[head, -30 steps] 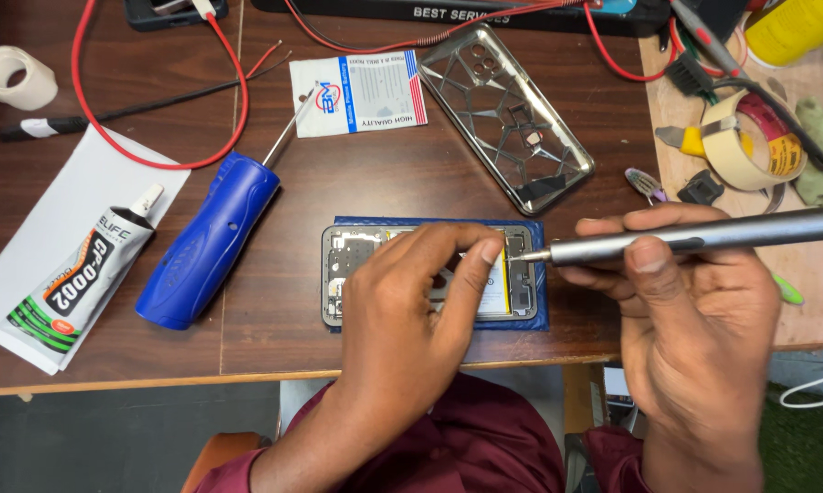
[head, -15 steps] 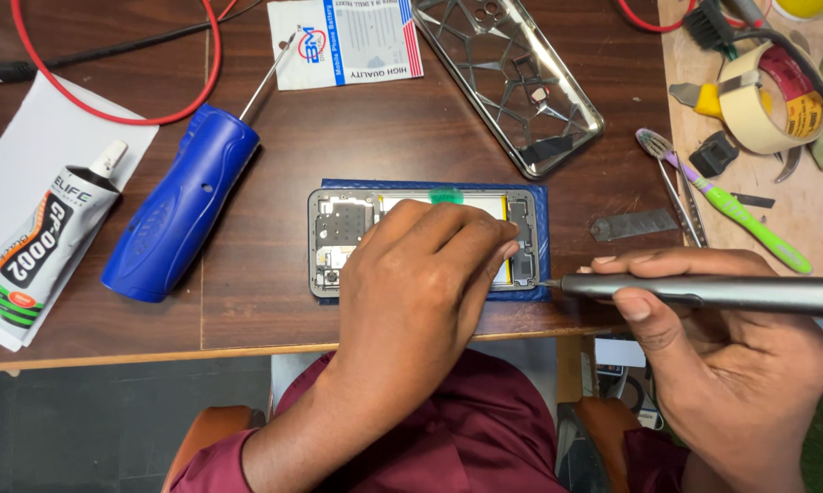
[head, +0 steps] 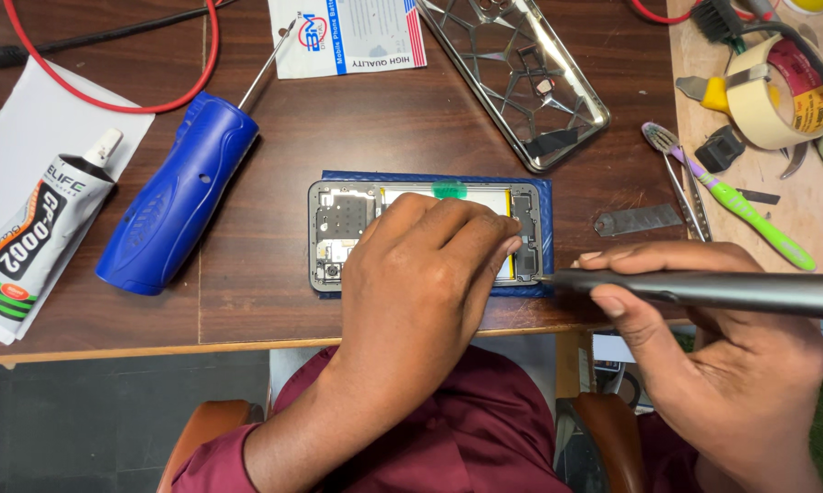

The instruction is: The person uses a cordless electric screwdriver to remove and re-tighten screws on the internal frame of a disassembled smartphone lying on a repair bench, steadying the phone with the other hand. Near the end, the person picks up a tube of adhesive and applies glue along the edge of the phone body.

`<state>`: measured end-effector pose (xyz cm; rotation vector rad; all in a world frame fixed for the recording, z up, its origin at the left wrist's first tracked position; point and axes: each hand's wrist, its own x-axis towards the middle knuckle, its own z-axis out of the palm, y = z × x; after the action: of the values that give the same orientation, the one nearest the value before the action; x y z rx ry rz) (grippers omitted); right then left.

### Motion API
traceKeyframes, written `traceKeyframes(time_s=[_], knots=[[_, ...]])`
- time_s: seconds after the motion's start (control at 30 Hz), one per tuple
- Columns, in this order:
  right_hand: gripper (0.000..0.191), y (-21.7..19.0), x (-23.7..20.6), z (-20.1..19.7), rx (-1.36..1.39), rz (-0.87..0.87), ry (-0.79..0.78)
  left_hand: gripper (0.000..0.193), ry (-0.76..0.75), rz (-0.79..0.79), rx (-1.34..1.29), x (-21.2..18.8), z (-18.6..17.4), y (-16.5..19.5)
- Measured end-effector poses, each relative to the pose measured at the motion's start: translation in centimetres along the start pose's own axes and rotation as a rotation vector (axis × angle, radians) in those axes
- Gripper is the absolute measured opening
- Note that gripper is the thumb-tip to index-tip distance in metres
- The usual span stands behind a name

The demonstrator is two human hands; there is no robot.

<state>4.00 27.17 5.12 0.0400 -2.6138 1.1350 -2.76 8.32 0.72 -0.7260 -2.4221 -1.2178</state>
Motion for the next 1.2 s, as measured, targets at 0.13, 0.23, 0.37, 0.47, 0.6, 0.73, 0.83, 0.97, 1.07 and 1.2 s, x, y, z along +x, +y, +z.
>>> traceKeyframes(time_s=[0.13, 0.23, 0.37, 0.47, 0.6, 0.73, 0.83, 0.97, 1.07, 1.2], knots=[[0.024, -0.4, 0.8, -0.5, -0.148, -0.081, -0.077, 0.007, 0.006, 0.002, -0.001, 0.0, 0.1, -0.1], [0.022, -0.4, 1.3, -0.6, -0.192, -0.122, -0.116, 0.006, 0.008, -0.002, -0.008, 0.0, 0.1, -0.2], [0.022, -0.4, 1.6, -0.6, -0.141, -0.139, -0.128, 0.007, 0.015, 0.004, -0.028, -0.1, 0.0, -0.3], [0.021, -0.5, 1.7, -0.6, -0.176, -0.084, -0.148, 0.007, 0.008, -0.001, -0.028, 0.0, 0.0, -0.4], [0.022, -0.5, 1.7, -0.5, -0.180, -0.092, -0.135, 0.007, 0.007, -0.002, -0.033, 0.0, -0.1, -0.5], [0.022, -0.6, 1.5, -0.3, -0.193, -0.095, -0.125, 0.007, 0.003, -0.013, -0.041, 0.0, 0.1, -0.5], [0.023, -0.6, 1.5, -0.4, -0.198, -0.108, -0.137, 0.007, -0.001, -0.011, -0.040, 0.0, 0.1, -0.5], [0.024, -0.3, 1.7, -0.4, -0.187, -0.114, -0.152, 0.007, 0.004, -0.013, -0.043, 0.0, 0.0, -0.5], [0.024, -0.1, 1.6, -0.5, -0.191, -0.096, -0.170, 0.007, 0.009, -0.014, -0.044, 0.0, 0.0, -0.5], [0.022, 0.1, 1.7, -0.4, -0.153, -0.106, -0.152, 0.007, 0.008, -0.012, -0.046, 0.0, 0.0, -0.5]])
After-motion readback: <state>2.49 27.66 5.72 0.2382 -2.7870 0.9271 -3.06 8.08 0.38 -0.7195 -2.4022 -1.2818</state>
